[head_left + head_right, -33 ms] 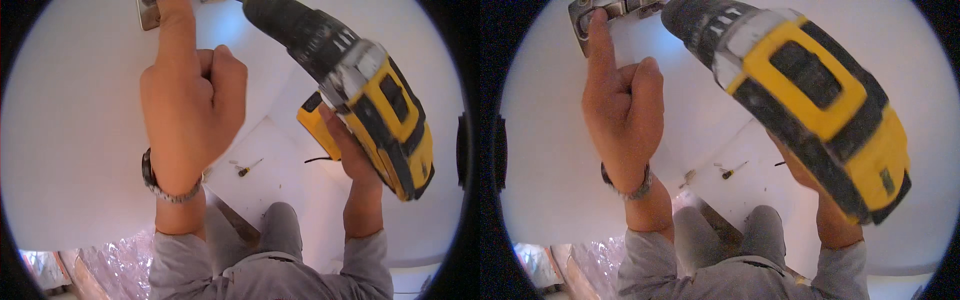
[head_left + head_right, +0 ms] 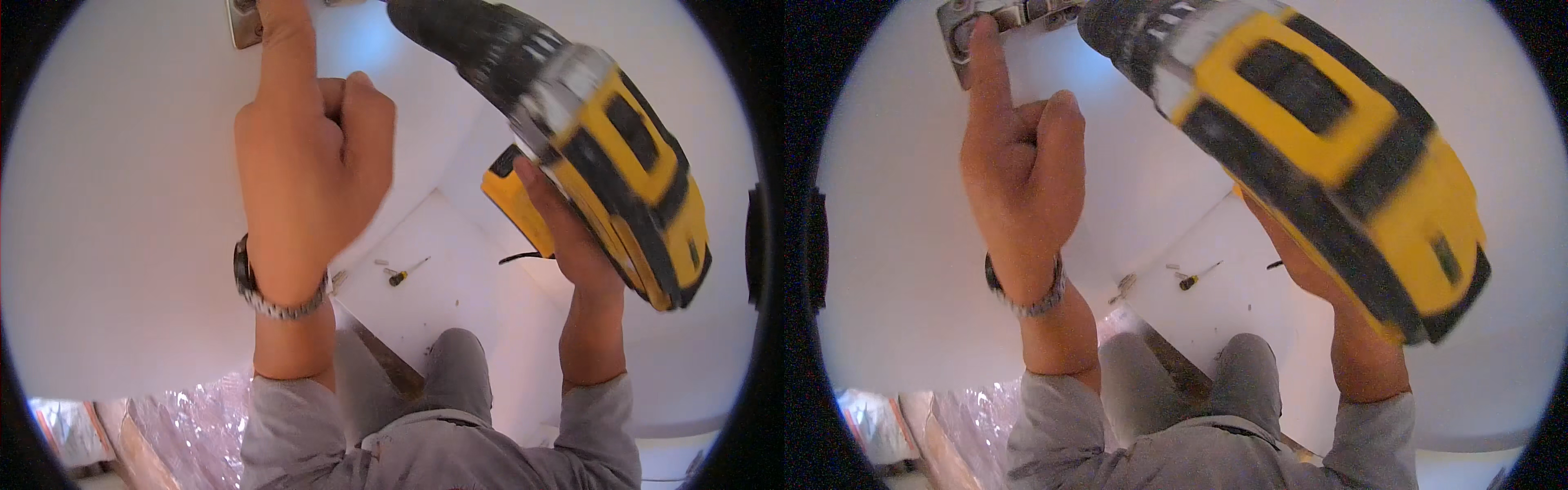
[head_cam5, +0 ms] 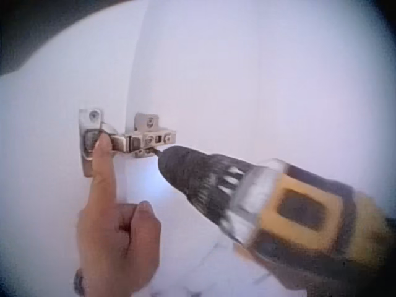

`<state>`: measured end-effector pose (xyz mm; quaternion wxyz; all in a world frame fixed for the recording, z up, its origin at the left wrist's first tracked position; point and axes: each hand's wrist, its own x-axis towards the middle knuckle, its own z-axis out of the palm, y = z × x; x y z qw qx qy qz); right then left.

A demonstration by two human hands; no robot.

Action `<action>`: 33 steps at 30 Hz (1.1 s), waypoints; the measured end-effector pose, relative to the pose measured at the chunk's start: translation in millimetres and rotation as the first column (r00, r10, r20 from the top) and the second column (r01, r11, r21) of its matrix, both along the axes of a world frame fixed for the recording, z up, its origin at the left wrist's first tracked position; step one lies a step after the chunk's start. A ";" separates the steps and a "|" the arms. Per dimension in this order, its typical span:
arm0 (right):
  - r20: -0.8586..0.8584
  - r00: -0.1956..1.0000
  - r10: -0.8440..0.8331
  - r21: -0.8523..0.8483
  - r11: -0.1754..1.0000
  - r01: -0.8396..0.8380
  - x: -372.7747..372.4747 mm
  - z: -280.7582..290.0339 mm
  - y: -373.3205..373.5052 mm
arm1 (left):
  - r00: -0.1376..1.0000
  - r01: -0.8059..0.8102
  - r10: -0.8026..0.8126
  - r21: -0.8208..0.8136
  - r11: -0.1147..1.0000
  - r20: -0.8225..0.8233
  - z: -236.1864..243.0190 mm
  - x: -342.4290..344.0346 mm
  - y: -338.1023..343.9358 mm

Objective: The person installs a cabinet door by securing the hinges to the cabinet frame with a power drill and screws.

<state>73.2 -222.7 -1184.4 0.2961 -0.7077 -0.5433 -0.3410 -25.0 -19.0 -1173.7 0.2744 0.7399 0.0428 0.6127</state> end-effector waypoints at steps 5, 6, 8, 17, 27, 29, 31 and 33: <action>0.332 0.943 -0.013 -0.039 0.999 0.027 20.3 -27.4 23.6 | 0.999 -0.035 0.035 0.007 0.999 0.027 -0.9 -3.1 6.6; 0.190 0.976 0.107 0.037 0.993 -0.116 15.7 -34.0 30.9 | 0.999 0.028 -0.027 -0.045 0.999 0.036 -1.3 -7.3 5.6; -0.121 0.943 0.309 0.224 0.934 -0.277 5.7 -50.3 32.4 | 1.000 -0.008 0.007 -0.133 0.991 -0.007 -13.9 -19.7 -17.6; -0.934 0.260 0.243 0.232 0.970 -0.075 -71.6 -167.3 -86.5 | 0.805 -0.312 0.348 0.156 0.937 -0.480 -29.6 -0.4 -19.2; -0.948 -0.101 0.301 0.304 0.953 -0.010 -58.9 -263.1 -128.9 | 0.388 -0.534 0.684 0.455 0.713 -0.618 4.8 69.1 26.2; -0.939 -0.114 0.324 0.321 0.946 0.042 -57.5 -263.0 -115.3 | 0.404 -0.545 0.664 0.417 0.727 -0.630 12.3 72.8 42.9; -0.930 -0.119 0.347 0.337 0.937 0.095 -58.4 -269.7 -108.7 | 0.359 -0.588 0.678 0.409 0.698 -0.641 4.8 72.9 54.4; -0.940 -0.089 0.330 0.318 0.939 0.130 -56.2 -276.3 -107.8 | 0.372 -0.595 0.667 0.386 0.705 -0.645 -0.1 70.7 61.2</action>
